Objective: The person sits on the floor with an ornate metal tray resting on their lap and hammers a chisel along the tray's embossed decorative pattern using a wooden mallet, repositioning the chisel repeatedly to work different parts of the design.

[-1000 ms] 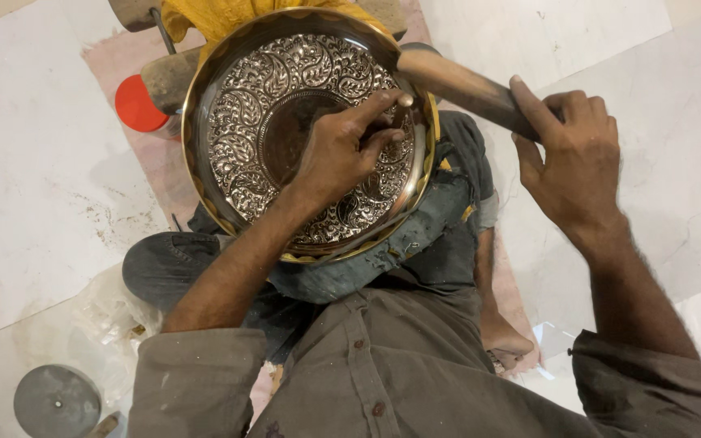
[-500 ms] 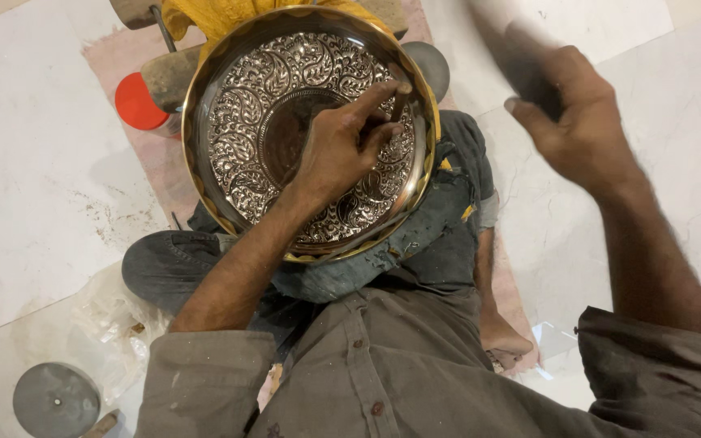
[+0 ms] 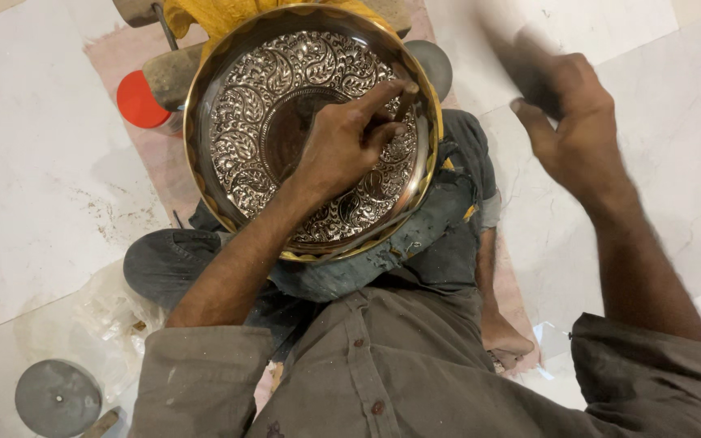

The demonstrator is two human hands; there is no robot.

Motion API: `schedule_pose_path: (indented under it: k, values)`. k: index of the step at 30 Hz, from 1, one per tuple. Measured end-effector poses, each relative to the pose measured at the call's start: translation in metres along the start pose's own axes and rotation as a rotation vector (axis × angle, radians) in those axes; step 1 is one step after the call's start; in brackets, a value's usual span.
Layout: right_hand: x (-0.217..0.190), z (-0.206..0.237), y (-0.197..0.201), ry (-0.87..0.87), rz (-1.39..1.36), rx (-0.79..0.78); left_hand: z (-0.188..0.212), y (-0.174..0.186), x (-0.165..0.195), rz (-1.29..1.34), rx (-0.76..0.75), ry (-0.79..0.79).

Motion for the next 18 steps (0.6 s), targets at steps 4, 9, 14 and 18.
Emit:
schedule_pose_path:
  k: [4, 9, 14, 18]
  values:
    - [-0.009, 0.005, 0.004, 0.114, 0.141, 0.042, -0.004, 0.000, 0.002, 0.010, -0.023, -0.059]
    - [-0.005, 0.013, 0.000, 0.148, 0.526, 0.041, -0.004, 0.002, 0.000, -0.042, -0.045, -0.034]
    - [0.008, 0.019, 0.002, 0.077, 0.208, 0.050, -0.005, 0.002, 0.002, -0.055, -0.054, -0.046]
    - [0.003, 0.022, 0.005, 0.136, 0.331, 0.105, -0.005, 0.006, 0.007, 0.000, -0.052, -0.077]
Point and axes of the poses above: each hand's wrist, its own z-axis away from the middle knuckle, its own y-axis out of the back of the hand, x = y × z, the point moved 6 cm from there along -z, towards the middle knuckle, and after that the axes turned 11 degrees about z, right-handed, at the moved point
